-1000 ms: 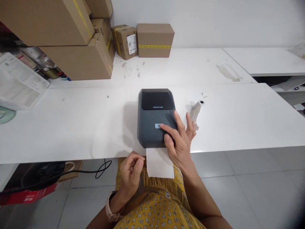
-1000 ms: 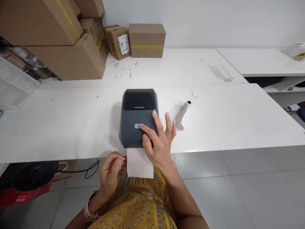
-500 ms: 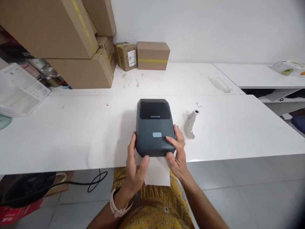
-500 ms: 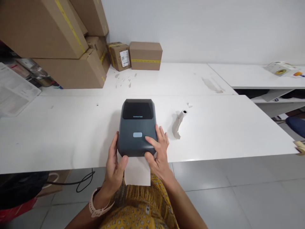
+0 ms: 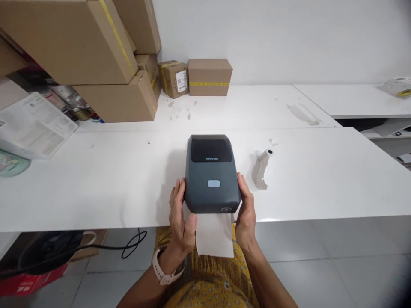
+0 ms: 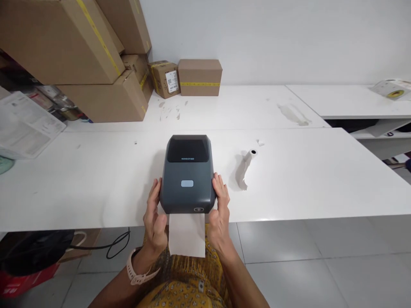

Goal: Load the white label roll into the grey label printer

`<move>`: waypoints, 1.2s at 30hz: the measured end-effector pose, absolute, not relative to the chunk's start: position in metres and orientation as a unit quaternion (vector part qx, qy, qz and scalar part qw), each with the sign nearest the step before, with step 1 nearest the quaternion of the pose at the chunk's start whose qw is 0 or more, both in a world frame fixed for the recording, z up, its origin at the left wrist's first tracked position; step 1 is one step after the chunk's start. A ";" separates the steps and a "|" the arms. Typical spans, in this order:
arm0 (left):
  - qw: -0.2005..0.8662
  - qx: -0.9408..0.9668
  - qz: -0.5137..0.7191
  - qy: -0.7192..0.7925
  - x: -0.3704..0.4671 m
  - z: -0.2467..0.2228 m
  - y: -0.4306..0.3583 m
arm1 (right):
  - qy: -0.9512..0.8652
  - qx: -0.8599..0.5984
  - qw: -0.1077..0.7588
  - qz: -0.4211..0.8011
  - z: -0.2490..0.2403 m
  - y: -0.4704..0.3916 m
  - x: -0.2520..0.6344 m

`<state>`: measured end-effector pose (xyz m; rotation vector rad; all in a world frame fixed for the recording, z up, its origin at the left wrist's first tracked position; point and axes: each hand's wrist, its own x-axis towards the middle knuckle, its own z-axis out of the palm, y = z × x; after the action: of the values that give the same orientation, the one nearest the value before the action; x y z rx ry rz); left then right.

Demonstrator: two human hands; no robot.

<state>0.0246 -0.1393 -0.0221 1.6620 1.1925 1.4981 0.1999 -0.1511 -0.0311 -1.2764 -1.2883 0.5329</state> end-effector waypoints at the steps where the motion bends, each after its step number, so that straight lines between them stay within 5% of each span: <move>1: 0.306 0.616 0.572 0.448 0.026 -0.024 -0.139 | -0.548 -0.544 0.590 0.234 -0.033 -0.151 0.199; 7: 0.380 0.535 0.631 0.413 0.038 -0.032 -0.139 | -0.542 -0.519 0.619 0.232 -0.031 -0.146 0.192; 15: 0.384 0.541 0.606 0.439 0.039 -0.029 -0.145 | -0.662 -0.552 0.500 0.087 -0.001 -0.143 0.199; 22: 0.351 0.544 0.634 0.423 0.040 -0.039 -0.138 | -0.635 -0.554 0.527 0.110 -0.002 -0.146 0.191; 29: 0.357 0.519 0.650 0.425 0.041 -0.048 -0.136 | -0.467 -0.588 0.597 0.283 0.011 -0.130 0.199; 36: 0.397 0.507 0.655 0.397 0.042 -0.051 -0.137 | -0.356 -0.611 0.395 0.587 0.082 -0.102 0.217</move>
<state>0.0420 -0.1369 -0.0506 1.2834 1.0052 1.6592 0.2165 -0.1020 0.0820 -1.5478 -0.9014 1.4882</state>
